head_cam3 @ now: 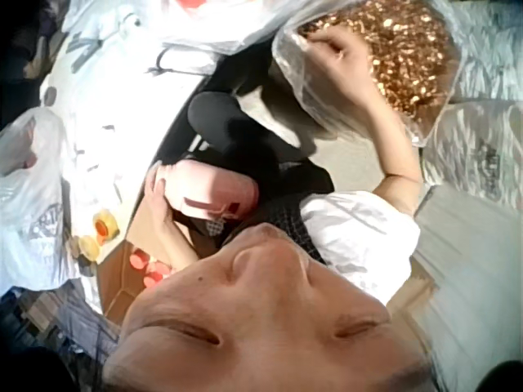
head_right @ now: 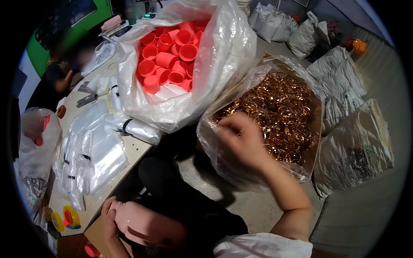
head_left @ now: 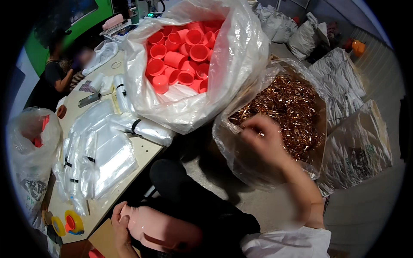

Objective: The person assembles pink plastic containers by inserting a metal ring and a red lid into the top opening. They then place the assembled containers into a cardboard box. The person also handles a stack of flat cardboard boxes, folding and moving them.

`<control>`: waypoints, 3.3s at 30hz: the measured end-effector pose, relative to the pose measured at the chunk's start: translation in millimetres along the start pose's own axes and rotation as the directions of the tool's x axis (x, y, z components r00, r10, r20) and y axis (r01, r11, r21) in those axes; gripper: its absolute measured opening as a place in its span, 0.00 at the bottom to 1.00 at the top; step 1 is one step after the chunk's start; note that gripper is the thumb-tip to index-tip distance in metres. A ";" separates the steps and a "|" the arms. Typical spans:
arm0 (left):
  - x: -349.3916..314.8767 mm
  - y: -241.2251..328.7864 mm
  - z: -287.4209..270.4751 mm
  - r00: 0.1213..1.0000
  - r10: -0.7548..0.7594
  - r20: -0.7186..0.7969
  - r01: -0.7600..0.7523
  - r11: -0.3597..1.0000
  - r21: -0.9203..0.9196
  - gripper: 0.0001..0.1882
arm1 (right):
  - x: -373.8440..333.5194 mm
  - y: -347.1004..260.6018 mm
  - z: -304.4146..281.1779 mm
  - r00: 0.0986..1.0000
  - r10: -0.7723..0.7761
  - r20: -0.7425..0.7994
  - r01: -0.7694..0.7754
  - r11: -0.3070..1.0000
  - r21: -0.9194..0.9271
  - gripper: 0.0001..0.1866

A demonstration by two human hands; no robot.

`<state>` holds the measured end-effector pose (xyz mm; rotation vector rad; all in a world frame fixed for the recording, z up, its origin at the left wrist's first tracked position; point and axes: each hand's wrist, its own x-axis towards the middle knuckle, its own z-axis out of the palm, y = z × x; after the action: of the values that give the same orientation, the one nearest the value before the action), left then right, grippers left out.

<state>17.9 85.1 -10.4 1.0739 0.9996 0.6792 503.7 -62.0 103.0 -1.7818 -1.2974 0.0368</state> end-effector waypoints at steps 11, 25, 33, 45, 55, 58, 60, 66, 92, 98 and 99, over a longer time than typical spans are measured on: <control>-12.7 24.7 22.4 0.988 0.147 0.055 -0.143 0.987 -0.067 0.53 | 18.9 151.9 -57.3 0.927 0.280 0.249 -0.106 0.833 -0.544 0.08; -1.0 -2.6 47.4 0.990 0.137 0.039 -0.133 0.987 -0.092 0.44 | 16.6 137.3 -65.1 0.943 0.303 0.138 -0.319 0.940 0.120 0.03; -3.4 -4.6 42.4 0.979 0.204 0.024 -0.202 0.977 -0.069 0.45 | 31.6 20.0 -2.9 0.957 -0.290 -0.006 0.268 0.892 -0.363 0.08; -10.1 -1.1 50.3 0.942 0.295 -0.158 -0.318 0.936 -0.153 0.40 | -41.7 -137.0 242.0 0.636 -0.547 0.544 0.028 0.721 0.693 0.08; -38.9 -20.2 74.1 0.954 0.099 -0.284 -0.185 0.937 -0.297 0.21 | -102.3 -104.1 256.1 0.786 -0.099 0.611 -0.549 0.343 0.762 0.08; -38.7 -26.6 79.0 0.918 0.252 -0.306 -0.337 0.901 -0.271 0.16 | -109.1 -93.5 253.9 0.858 -0.141 0.495 -0.414 0.382 0.826 0.06; -36.2 -29.9 82.6 0.883 0.342 -0.323 -0.419 0.884 -0.208 0.12 | -115.6 -87.4 253.4 0.885 -0.174 0.431 -0.341 0.387 0.857 0.06; -39.2 -25.6 83.6 0.775 0.506 -0.378 -0.496 0.858 0.133 0.12 | -121.4 -95.5 249.3 0.914 -0.171 0.367 -0.316 0.264 0.911 0.07; -65.3 -8.7 72.7 0.970 0.063 -0.234 -0.159 0.893 -0.420 0.18 | -98.1 -113.2 245.1 0.360 -0.105 0.927 -0.921 0.122 0.371 0.11; -56.5 -13.2 56.6 0.995 -0.028 -0.099 -0.021 0.890 -0.455 0.13 | -91.8 -113.2 262.8 0.224 -0.187 0.956 -0.969 0.063 0.239 0.10; -55.4 -16.9 55.4 0.994 -0.055 -0.093 0.003 0.875 -0.485 0.12 | -92.5 -114.8 264.0 0.193 -0.195 0.962 -0.975 0.067 0.210 0.09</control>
<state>45.1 10.4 -0.4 0.5844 0.8669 0.9114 246.0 39.1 -18.5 -0.7859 -0.5788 2.1699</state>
